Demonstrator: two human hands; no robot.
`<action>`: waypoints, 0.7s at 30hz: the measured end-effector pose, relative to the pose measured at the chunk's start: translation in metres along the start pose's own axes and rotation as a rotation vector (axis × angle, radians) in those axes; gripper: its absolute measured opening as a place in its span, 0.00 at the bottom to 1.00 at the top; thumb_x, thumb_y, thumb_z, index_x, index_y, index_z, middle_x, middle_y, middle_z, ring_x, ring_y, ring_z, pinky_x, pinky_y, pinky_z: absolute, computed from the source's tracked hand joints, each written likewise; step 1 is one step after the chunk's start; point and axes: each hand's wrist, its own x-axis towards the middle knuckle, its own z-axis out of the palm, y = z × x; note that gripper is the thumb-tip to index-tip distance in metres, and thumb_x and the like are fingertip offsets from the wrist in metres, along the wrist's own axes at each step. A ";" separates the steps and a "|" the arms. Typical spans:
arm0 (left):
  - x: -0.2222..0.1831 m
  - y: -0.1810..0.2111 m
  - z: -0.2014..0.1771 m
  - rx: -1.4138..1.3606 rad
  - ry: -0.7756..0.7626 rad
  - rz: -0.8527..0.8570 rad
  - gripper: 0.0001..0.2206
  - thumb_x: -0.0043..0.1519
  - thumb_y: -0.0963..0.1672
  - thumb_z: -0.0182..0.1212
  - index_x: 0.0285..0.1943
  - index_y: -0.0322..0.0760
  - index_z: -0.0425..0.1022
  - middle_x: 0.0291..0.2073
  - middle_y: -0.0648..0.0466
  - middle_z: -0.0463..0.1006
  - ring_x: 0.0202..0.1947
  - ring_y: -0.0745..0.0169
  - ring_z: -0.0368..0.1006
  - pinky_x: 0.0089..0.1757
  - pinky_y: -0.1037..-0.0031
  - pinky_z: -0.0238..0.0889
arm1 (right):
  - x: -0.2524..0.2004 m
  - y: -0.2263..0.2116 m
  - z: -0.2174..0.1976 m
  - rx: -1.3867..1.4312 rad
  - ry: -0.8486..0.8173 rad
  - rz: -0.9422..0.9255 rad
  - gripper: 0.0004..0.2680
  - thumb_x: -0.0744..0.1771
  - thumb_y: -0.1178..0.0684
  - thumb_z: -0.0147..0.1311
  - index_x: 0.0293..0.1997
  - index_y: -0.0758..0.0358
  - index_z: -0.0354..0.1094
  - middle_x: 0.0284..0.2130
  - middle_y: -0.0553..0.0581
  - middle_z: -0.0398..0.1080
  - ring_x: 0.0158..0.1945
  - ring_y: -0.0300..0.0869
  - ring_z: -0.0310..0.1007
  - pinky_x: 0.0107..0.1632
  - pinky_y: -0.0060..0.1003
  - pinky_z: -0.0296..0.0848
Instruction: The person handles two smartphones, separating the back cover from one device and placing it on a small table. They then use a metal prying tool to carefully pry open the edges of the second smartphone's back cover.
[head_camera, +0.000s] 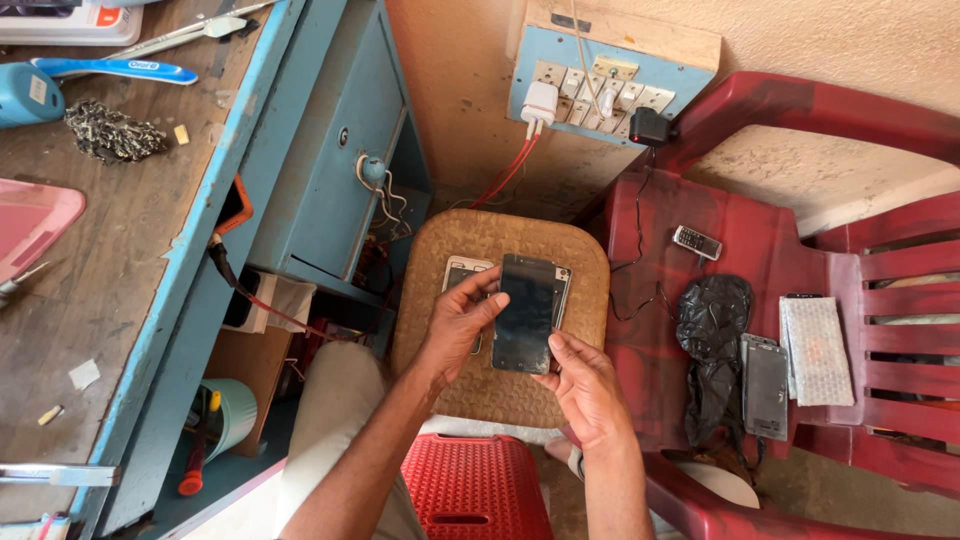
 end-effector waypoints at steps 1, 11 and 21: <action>0.000 0.001 0.000 -0.015 -0.011 0.001 0.20 0.62 0.39 0.65 0.65 0.36 0.74 0.47 0.59 0.78 0.41 0.76 0.73 0.38 0.84 0.67 | 0.000 0.000 0.000 0.000 -0.001 -0.003 0.08 0.68 0.52 0.56 0.49 0.64 0.76 0.40 0.52 0.79 0.41 0.37 0.77 0.44 0.38 0.75; 0.001 -0.001 -0.004 0.003 -0.035 0.055 0.21 0.63 0.38 0.67 0.67 0.35 0.75 0.48 0.56 0.77 0.43 0.73 0.71 0.41 0.82 0.66 | 0.002 0.002 -0.001 -0.026 0.022 -0.017 0.09 0.68 0.53 0.57 0.50 0.66 0.76 0.39 0.53 0.79 0.41 0.39 0.77 0.44 0.42 0.76; 0.001 0.000 -0.004 -0.021 -0.083 0.082 0.22 0.62 0.37 0.64 0.67 0.35 0.73 0.51 0.54 0.79 0.50 0.69 0.74 0.50 0.78 0.70 | 0.005 0.005 -0.002 -0.081 0.078 -0.024 0.11 0.67 0.52 0.57 0.52 0.64 0.75 0.41 0.53 0.79 0.42 0.39 0.78 0.45 0.42 0.77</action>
